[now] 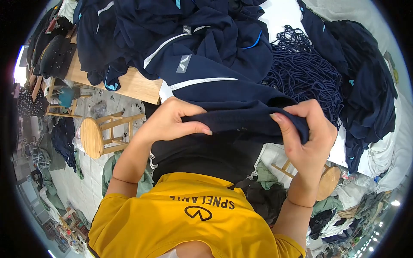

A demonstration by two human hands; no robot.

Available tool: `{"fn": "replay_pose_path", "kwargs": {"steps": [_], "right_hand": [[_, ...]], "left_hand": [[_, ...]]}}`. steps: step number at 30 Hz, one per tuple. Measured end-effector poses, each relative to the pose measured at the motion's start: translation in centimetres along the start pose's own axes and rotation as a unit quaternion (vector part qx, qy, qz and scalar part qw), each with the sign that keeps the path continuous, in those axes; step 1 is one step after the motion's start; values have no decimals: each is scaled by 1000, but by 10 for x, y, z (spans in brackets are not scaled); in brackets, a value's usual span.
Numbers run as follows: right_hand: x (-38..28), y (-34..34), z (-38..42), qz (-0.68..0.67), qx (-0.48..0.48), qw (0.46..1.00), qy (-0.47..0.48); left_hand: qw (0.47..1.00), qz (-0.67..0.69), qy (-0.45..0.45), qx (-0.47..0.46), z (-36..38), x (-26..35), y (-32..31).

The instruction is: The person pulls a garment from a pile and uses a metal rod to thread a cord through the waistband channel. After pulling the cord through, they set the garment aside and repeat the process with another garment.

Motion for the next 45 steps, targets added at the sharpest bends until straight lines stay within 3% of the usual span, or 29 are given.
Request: {"fn": "replay_pose_path", "kwargs": {"steps": [2, 3, 6, 7, 9, 10, 11, 14, 16, 20, 21, 22, 24, 28, 33, 38, 42, 45], "right_hand": [[2, 3, 2, 7, -29, 999, -22], [5, 5, 2, 11, -44, 998, -33], [19, -2, -9, -97, -166, 975, 116], [30, -5, -4, -159, -233, 957, 74], [30, -5, 4, -209, -354, 910, -57], [22, -8, 6, -246, -351, 901, -66], [14, -11, 7, -283, -348, 891, -75], [13, -25, 14, -220, -311, 924, -45], [29, -27, 20, -258, -339, 898, -112], [30, -12, 19, -148, -239, 954, -107], [32, -10, 17, -135, -231, 951, -155], [33, -10, 17, -124, -235, 955, -131], [34, -9, 17, -99, -244, 961, -83], [31, -19, 19, -115, -243, 958, -104], [45, -19, 17, -259, -306, 905, -144], [65, -32, 25, -380, -255, 873, -169], [66, -34, 26, -429, -268, 845, -170], [38, -28, 15, -442, -259, 842, -169]], "left_hand": [[999, 40, 29, 0, 1, 4, 8], [997, -19, 71, -36, 3, 3, 12], [997, -12, 12, -75, 4, 5, 5], [996, 12, 33, -85, 5, 8, 3], [999, -19, -19, -18, 5, 3, 2], [998, -34, -46, 17, 4, 3, 2], [999, -37, 1, -8, 5, 3, 6], [992, -79, 4, -96, 6, 8, 13], [991, -46, 12, -125, 9, 10, 11], [980, -88, 78, -163, 13, 11, 22], [979, -75, 95, -163, 15, 13, 26], [978, -61, 110, -166, 16, 14, 28], [980, -50, 101, -164, 15, 13, 21], [992, -15, 69, -101, 14, 4, 14], [971, 61, 70, -221, 17, 9, 16], [972, 81, 49, -214, 15, 11, 20], [974, 108, 29, -199, 17, 10, 15], [976, 107, -83, -169, 17, 18, 13]]}}
Point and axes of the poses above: each hand's wrist, its own z-axis away from the middle knuckle, its own y-axis out of the back of the hand, x = y × z, the point moved 2 cm from there along -z, towards the middle knuckle, and after that the axes turned 3 degrees about z, right-handed, at the moved point
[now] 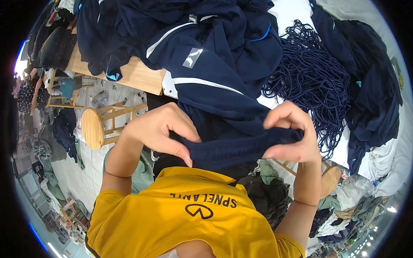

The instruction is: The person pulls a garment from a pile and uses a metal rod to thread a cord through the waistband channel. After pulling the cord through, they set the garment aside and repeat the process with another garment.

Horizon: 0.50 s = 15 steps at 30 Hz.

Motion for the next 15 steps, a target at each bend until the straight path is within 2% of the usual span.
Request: {"fn": "replay_pose_path", "kwargs": {"steps": [3, 4, 7, 9, 12, 15], "right_hand": [[-16, -3, 4, 155, -55, 986, -33], [-17, -6, 1, 260, -114, 958, 34], [-18, -32, -2, 306, -140, 937, 95], [-25, -53, -5, 298, -109, 945, 82], [-16, -65, -8, 329, -60, 933, 130], [-11, -74, -17, 328, -22, 931, 158]], "left_hand": [[983, -176, 50, -1, 2, 8, -4], [974, -214, 71, 6, 1, 6, -6], [976, -202, 59, 56, -6, -4, -18], [967, -236, 41, 81, -10, -6, -24], [952, -265, -18, 155, -14, -18, -37], [936, -216, -72, 269, -12, -39, -51]]}}
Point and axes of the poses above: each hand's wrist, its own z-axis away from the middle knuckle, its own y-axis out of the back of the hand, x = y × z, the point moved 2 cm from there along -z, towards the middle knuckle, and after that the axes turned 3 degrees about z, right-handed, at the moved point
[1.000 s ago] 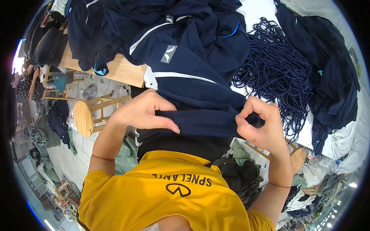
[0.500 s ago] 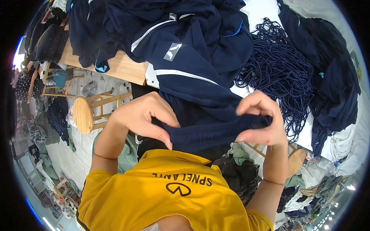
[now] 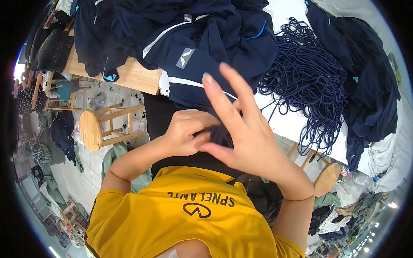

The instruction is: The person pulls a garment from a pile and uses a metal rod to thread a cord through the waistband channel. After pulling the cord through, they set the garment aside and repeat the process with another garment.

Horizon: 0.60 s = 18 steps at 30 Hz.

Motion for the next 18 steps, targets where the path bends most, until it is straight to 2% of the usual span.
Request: {"fn": "replay_pose_path", "kwargs": {"steps": [2, 4, 6, 7, 8, 9, 10, 12, 13, 14, 15, 18], "right_hand": [[15, -4, -4, 4, 14, 1000, 3], [40, -5, -1, 82, 17, 996, -31], [70, -3, 11, 201, 10, 975, -91], [93, -1, 26, 234, 72, 961, -125], [113, -1, 38, 267, 133, 942, -155], [117, -3, 49, 205, 138, 950, -190], [102, -11, 55, 181, 117, 960, -177], [62, -31, 53, 132, 91, 987, -13], [52, -36, 48, 119, 111, 984, 74], [43, -37, 44, 107, 132, 972, 163], [32, -28, 41, 116, 154, 964, 183], [11, 4, 24, 133, 304, 913, 237]], "left_hand": [[998, -52, -16, 42, 5, -6, -1], [966, -206, -131, 86, 0, -6, 14], [898, -430, -74, 47, 1, -3, 57], [807, -586, -60, 44, -1, 6, 88], [794, -572, -150, 139, 5, -5, 124], [783, -557, -209, 181, 6, -9, 155], [787, -559, -207, 159, 1, 4, 166], [763, -571, -246, 174, -16, 17, 185], [742, -581, -269, 200, -30, 25, 191], [722, -562, -330, 231, -50, 33, 198], [707, -537, -395, 236, -70, 46, 196], [696, -579, -409, 117, -104, 76, 153]]}}
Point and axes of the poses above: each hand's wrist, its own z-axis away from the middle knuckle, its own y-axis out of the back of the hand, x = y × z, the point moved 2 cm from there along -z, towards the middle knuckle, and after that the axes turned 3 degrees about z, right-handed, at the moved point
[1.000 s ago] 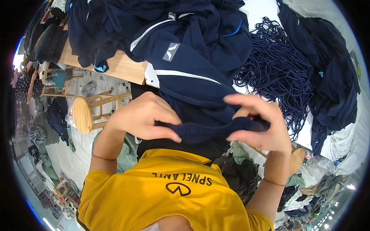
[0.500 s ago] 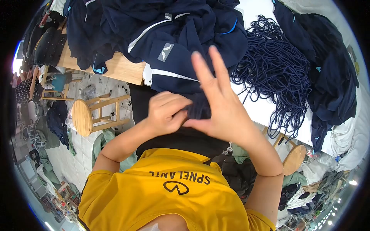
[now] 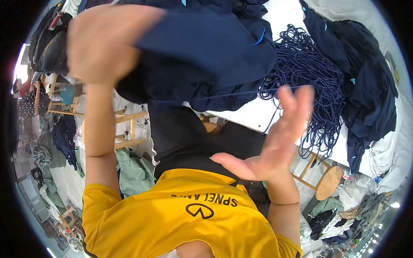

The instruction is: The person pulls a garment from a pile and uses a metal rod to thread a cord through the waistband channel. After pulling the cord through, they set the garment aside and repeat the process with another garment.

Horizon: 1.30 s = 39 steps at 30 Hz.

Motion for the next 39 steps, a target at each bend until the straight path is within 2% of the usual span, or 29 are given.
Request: {"fn": "replay_pose_path", "kwargs": {"steps": [1, 2, 4, 5, 6, 7, 10, 11, 14, 15, 16, 18, 19, 20, 23, 26, 27, 30, 31, 35, 39], "right_hand": [[1, 4, -8, 9, 26, 1000, -9], [2, 8, -21, 22, 33, 999, -23], [5, 14, -38, 50, -77, 984, -154], [9, 15, -35, 46, -99, 970, -217], [19, 15, -26, 17, -62, 954, -292], [29, 23, -22, 44, -91, 965, -241], [40, 41, -9, 6, -116, 912, -393], [43, 43, -6, -21, -116, 908, -403], [51, 43, -2, -69, -137, 897, -415], [51, 43, -4, -58, -160, 898, -406], [53, 44, -5, -45, -183, 899, -396], [62, 45, 4, -91, -162, 901, -392], [64, 50, 7, -97, -172, 898, -394], [65, 52, 10, -103, -182, 893, -398], [57, 38, 7, -120, -128, 911, -373], [53, 31, 6, -165, -90, 901, -390], [52, 34, 7, -189, -90, 887, -411], [54, 51, 5, -196, -76, 865, -456], [55, 53, 6, -199, -75, 863, -459], [55, 41, 13, -265, -18, 849, -457], [46, 17, 15, -306, 48, 870, -384]], "left_hand": [[999, 49, -21, 3, -13, 22, -14], [991, 119, -27, 53, -22, 46, -29], [965, 222, -15, 142, -26, 87, -58], [957, 256, 12, 137, -20, 98, -69], [954, 286, 67, 62, -14, 101, -76], [946, 305, 108, 7, -4, 102, -84], [896, 354, 215, -160, 40, 97, -101], [864, 363, 244, -250, 56, 96, -101], [791, 489, 294, -222, 66, 98, -93], [717, 533, 338, -296, 62, 95, -86], [711, 570, 317, -263, 70, 97, -88], [628, 648, 293, -317, 70, 87, -77], [616, 637, 290, -361, 65, 79, -67], [613, 643, 286, -359, 66, 78, -64], [614, 661, 268, -338, 68, 86, -62], [678, 590, 258, -355, 71, 104, -74], [668, 582, 238, -398, 68, 101, -72], [623, 648, 257, -356, 73, 85, -59], [597, 629, 266, -420, 70, 77, -54], [644, 634, 241, -354, 68, 94, -51], [668, 613, 262, -331, 69, 114, -59]]}}
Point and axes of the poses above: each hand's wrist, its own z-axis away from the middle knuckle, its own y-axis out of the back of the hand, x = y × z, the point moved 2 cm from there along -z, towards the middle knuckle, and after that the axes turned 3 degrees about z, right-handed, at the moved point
